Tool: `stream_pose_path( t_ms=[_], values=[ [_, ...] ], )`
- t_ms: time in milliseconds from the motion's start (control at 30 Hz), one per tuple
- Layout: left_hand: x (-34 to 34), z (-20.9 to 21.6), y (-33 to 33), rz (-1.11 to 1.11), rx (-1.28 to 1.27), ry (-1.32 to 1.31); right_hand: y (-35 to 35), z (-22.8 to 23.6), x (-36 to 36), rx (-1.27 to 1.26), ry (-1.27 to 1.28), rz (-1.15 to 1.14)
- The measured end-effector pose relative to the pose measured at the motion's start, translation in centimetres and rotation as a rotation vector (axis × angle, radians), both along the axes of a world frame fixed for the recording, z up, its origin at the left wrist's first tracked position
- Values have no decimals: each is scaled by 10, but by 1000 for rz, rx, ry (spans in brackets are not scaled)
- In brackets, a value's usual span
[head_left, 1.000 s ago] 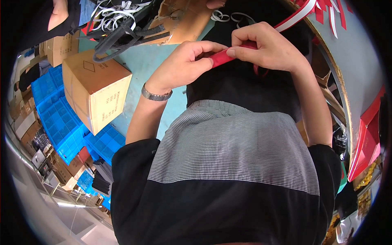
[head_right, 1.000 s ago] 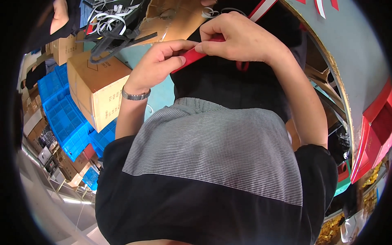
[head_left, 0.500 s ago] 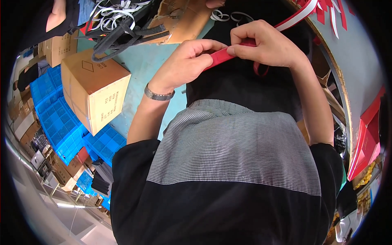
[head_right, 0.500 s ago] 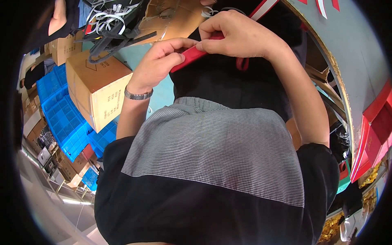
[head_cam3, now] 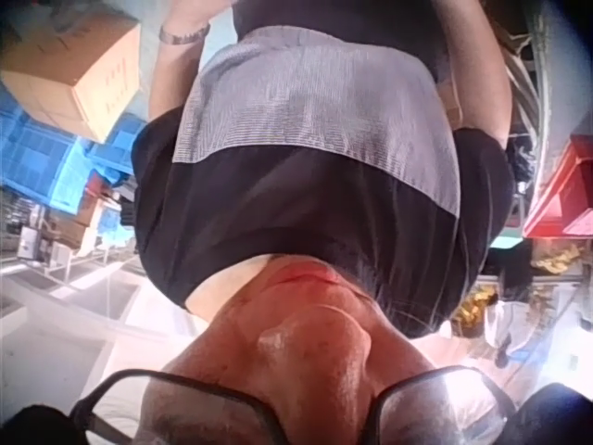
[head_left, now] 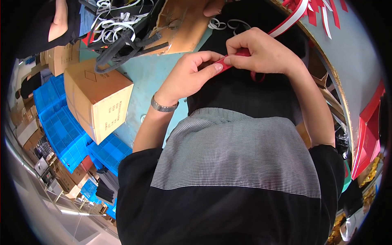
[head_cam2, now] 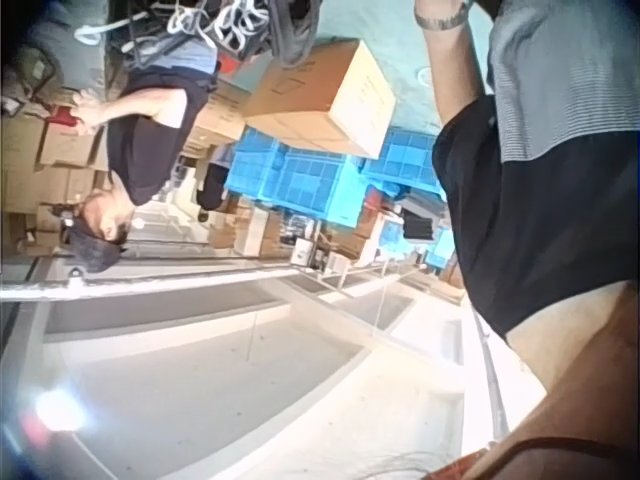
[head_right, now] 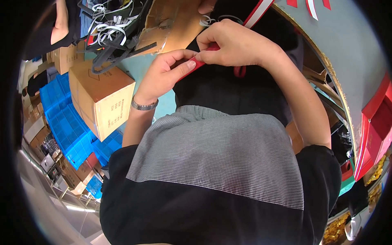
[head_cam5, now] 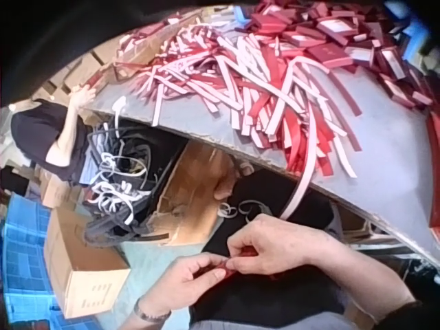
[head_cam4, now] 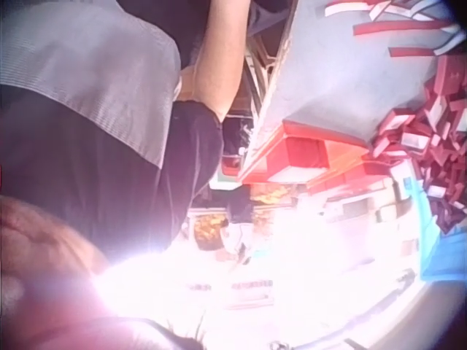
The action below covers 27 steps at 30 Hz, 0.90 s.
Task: The recorder is packaging red ribbons into small red jewelry boxes by inserting them carefully and closing the lids.
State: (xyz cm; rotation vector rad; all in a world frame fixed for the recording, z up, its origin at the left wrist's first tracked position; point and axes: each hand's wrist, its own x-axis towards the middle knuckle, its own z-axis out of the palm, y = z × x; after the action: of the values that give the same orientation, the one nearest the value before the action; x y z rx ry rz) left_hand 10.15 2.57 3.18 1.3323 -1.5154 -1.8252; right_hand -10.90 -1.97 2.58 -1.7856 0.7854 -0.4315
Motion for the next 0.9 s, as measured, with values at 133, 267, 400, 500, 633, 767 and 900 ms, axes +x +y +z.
stream_pose_path(
  t_ms=[133, 267, 400, 500, 633, 767, 900],
  values=[
    [2, 7, 1, -17, -81, -99, -5, 15, -4, -75, 97, 40],
    [6, 16, -1, 48, -218, -173, -5, 33, -6, -20, 127, -91],
    [9, 26, -5, 65, -409, -221, 2, 39, -2, -135, 84, -202],
    [11, 44, -5, 71, -434, -342, 7, 54, 2, -273, 113, -274],
    [12, 43, 4, 24, -477, -271, 3, 63, -3, -368, 103, -262],
    [19, 37, 3, 56, -411, -228, 1, 55, -5, -294, 87, -194],
    [19, 37, 3, 26, -389, -186, -1, 49, -6, -257, 16, -215]
  ],
)
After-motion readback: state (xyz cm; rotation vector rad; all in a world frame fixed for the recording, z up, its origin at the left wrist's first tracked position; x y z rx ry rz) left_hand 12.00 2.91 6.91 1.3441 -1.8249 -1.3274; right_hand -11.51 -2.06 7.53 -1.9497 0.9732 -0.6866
